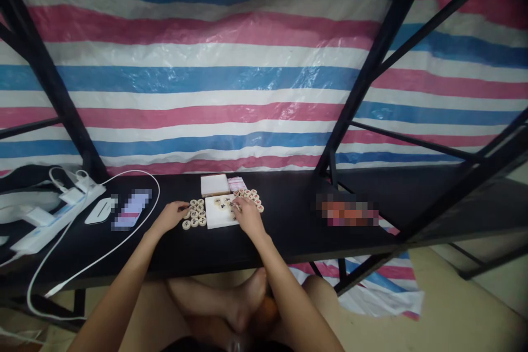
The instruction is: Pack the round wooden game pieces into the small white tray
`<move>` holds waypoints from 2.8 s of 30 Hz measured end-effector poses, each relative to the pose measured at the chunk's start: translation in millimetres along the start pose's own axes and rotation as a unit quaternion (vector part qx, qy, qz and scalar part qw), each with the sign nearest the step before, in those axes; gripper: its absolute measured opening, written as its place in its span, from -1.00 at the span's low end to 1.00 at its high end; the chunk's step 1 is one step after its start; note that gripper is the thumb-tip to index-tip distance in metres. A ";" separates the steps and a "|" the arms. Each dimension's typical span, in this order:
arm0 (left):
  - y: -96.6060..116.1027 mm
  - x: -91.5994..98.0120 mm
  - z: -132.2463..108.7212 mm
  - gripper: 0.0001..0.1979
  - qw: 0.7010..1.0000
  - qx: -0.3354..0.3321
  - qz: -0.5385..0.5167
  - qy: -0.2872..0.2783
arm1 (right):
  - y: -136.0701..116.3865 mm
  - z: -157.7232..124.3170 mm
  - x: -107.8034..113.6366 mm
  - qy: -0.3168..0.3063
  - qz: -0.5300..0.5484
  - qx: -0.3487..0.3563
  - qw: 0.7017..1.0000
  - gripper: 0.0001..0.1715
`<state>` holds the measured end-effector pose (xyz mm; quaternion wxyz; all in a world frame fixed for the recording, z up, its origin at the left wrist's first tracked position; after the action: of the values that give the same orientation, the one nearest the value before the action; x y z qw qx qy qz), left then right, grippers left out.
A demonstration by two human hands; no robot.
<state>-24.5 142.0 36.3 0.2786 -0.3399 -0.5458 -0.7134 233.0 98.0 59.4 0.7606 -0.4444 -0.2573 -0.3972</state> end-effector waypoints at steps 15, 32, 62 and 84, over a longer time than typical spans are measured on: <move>3.3 -2.2 -8.4 -0.66 0.998 -0.030 -0.036 -0.031 | -38.2 27.1 -49.9 -0.151 -0.183 0.108 0.965 -0.75; 70.4 -52.8 -89.3 -0.69 0.984 -0.122 -0.114 0.062 | -40.1 -53.1 -22.0 -0.044 0.099 0.016 0.994 -0.87; 18.1 31.0 -38.7 -0.78 0.984 -0.014 -0.034 0.173 | -38.9 -65.6 -30.2 -0.067 0.108 0.037 0.991 -0.64; 5.0 10.2 -19.9 -0.58 0.989 -0.100 0.069 0.089 | -41.3 -65.0 -27.4 -0.025 0.105 0.030 0.994 -0.74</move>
<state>-30.5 121.2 43.8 0.3394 -0.3383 -0.4200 -0.7707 186.0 39.1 27.7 0.8045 -0.4556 -0.2398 -0.2960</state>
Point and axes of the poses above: each hand's wrist, its own z-axis towards the middle knuckle, its own x-axis out of the back of the hand, y = z × x, the point moved 7 cm from there along z, towards the middle knuckle, and after that the axes turned 3 degrees about y, right-handed, at the moved point
